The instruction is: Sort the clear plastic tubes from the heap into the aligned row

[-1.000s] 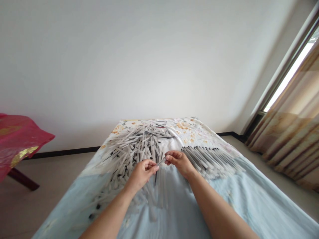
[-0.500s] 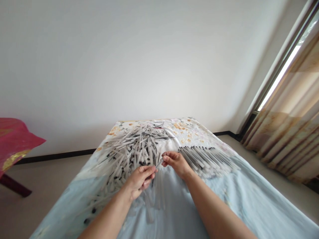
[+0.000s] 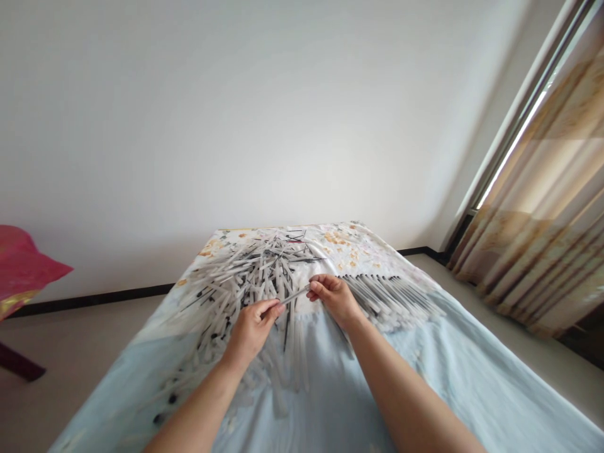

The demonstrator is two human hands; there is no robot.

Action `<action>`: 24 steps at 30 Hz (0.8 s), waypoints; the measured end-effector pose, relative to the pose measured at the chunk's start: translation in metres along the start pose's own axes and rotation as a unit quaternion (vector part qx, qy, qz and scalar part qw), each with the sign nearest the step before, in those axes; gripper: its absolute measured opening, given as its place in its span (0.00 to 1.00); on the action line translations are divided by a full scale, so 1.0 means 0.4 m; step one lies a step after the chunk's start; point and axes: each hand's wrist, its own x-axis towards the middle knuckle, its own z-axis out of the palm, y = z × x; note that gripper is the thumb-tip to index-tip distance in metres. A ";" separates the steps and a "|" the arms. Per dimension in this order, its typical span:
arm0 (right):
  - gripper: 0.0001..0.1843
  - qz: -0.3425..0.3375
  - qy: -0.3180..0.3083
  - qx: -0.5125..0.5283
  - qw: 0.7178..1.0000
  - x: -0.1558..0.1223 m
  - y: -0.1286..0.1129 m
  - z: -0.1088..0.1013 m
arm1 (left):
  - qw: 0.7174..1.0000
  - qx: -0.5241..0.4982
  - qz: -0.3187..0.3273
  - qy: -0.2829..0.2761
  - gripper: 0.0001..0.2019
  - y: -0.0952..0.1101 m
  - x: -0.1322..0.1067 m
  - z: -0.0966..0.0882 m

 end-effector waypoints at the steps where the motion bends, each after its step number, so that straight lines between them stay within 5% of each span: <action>1: 0.14 -0.001 -0.004 0.001 1.000 -0.002 -0.002 0.000 | 1.000 0.005 0.000 -0.005 0.15 0.002 -0.001 0.000; 9: 0.14 0.006 -0.014 -0.005 1.000 -0.010 -0.011 0.000 | 0.995 -0.027 -0.029 -0.091 0.18 0.011 0.002 -0.004; 15: 0.21 0.041 -0.010 -0.075 0.996 0.002 -0.022 -0.016 | 0.997 -0.006 -0.040 -0.066 0.19 -0.007 0.011 -0.008; 20: 0.25 -0.030 -0.026 -0.230 0.973 0.011 -0.075 -0.053 | 0.999 0.010 0.005 -0.052 0.17 -0.006 0.016 -0.020; 24: 0.23 0.025 -0.095 -0.289 0.952 0.005 -0.099 -0.056 | 0.998 0.034 0.046 -0.042 0.15 0.005 0.010 -0.011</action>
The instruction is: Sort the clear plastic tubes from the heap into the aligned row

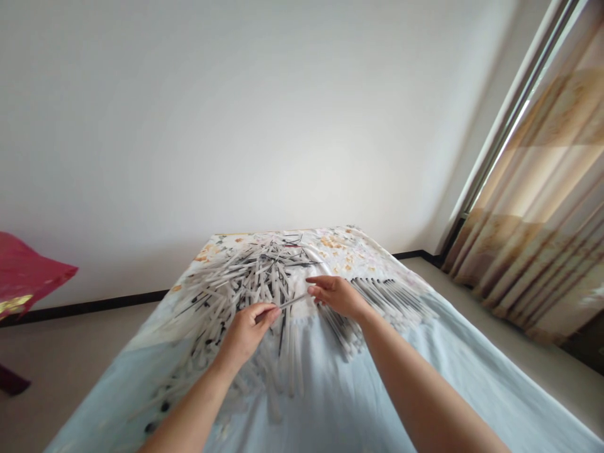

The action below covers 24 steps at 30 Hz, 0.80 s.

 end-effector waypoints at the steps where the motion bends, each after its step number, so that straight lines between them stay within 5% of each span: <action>1: 0.21 0.007 -0.018 0.003 1.000 -0.003 -0.001 0.003 | 1.000 0.007 0.009 0.001 0.15 0.004 -0.001 0.003; 9: 0.16 -0.005 -0.031 0.034 0.999 -0.035 0.020 0.014 | 0.995 0.010 -0.030 -0.092 0.20 0.021 -0.006 0.006; 19: 0.12 -0.126 -0.067 -0.240 0.960 -0.112 -0.085 -0.054 | 0.995 -0.053 -0.018 -0.080 0.16 0.041 -0.021 0.028; 21: 0.12 -0.127 -0.010 -0.273 0.954 -0.130 -0.079 -0.092 | 0.998 -0.042 -0.013 -0.036 0.21 0.030 -0.020 0.024; 24: 0.14 -0.067 0.166 -0.321 0.930 -0.155 -0.039 -0.171 | 0.997 0.032 -0.007 0.065 0.20 -0.007 -0.011 0.010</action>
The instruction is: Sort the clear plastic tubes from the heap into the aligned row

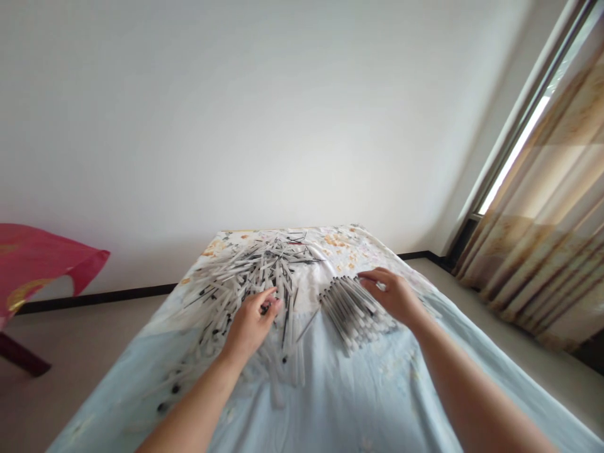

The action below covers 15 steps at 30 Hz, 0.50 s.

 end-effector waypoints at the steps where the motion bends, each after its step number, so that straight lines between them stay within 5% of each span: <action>1: 0.15 0.030 0.027 -0.021 0.999 -0.005 0.029 -0.010 | 1.000 0.018 -0.013 0.010 0.19 -0.013 0.004 -0.003; 5: 0.16 0.062 0.021 -0.034 0.997 -0.030 0.080 -0.001 | 0.998 0.064 -0.009 -0.003 0.15 -0.027 0.007 0.007; 10: 0.16 0.047 -0.008 0.056 0.997 -0.034 -0.006 0.077 | 0.980 0.143 0.102 -0.097 0.13 0.018 -0.021 0.054; 15: 0.13 0.013 -0.053 0.118 0.991 -0.001 -0.079 0.148 | 0.962 0.208 0.086 -0.152 0.13 0.002 -0.039 0.089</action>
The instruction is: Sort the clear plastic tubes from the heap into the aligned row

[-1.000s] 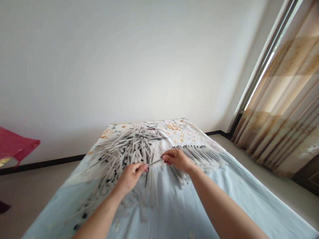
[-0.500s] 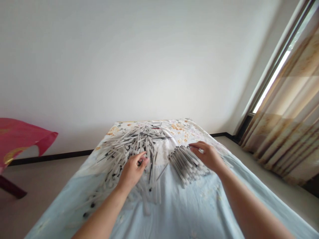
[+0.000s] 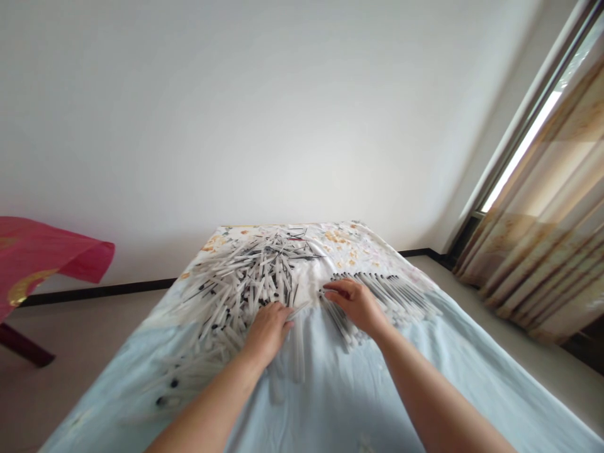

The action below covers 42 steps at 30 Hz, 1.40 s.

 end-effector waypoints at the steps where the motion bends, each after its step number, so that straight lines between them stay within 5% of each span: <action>1: 0.13 0.000 -0.004 0.013 1.000 0.009 -0.002 0.013 | 1.000 -0.001 -0.009 0.002 0.12 -0.006 0.000 0.005; 11: 0.17 0.098 -0.021 0.219 0.971 0.071 0.031 0.082 | 0.980 -0.063 -0.016 0.187 0.12 -0.060 0.013 -0.041; 42: 0.18 0.073 -0.057 0.360 0.928 0.053 0.012 0.115 | 0.986 -0.048 -0.017 0.156 0.14 -0.013 -0.003 -0.087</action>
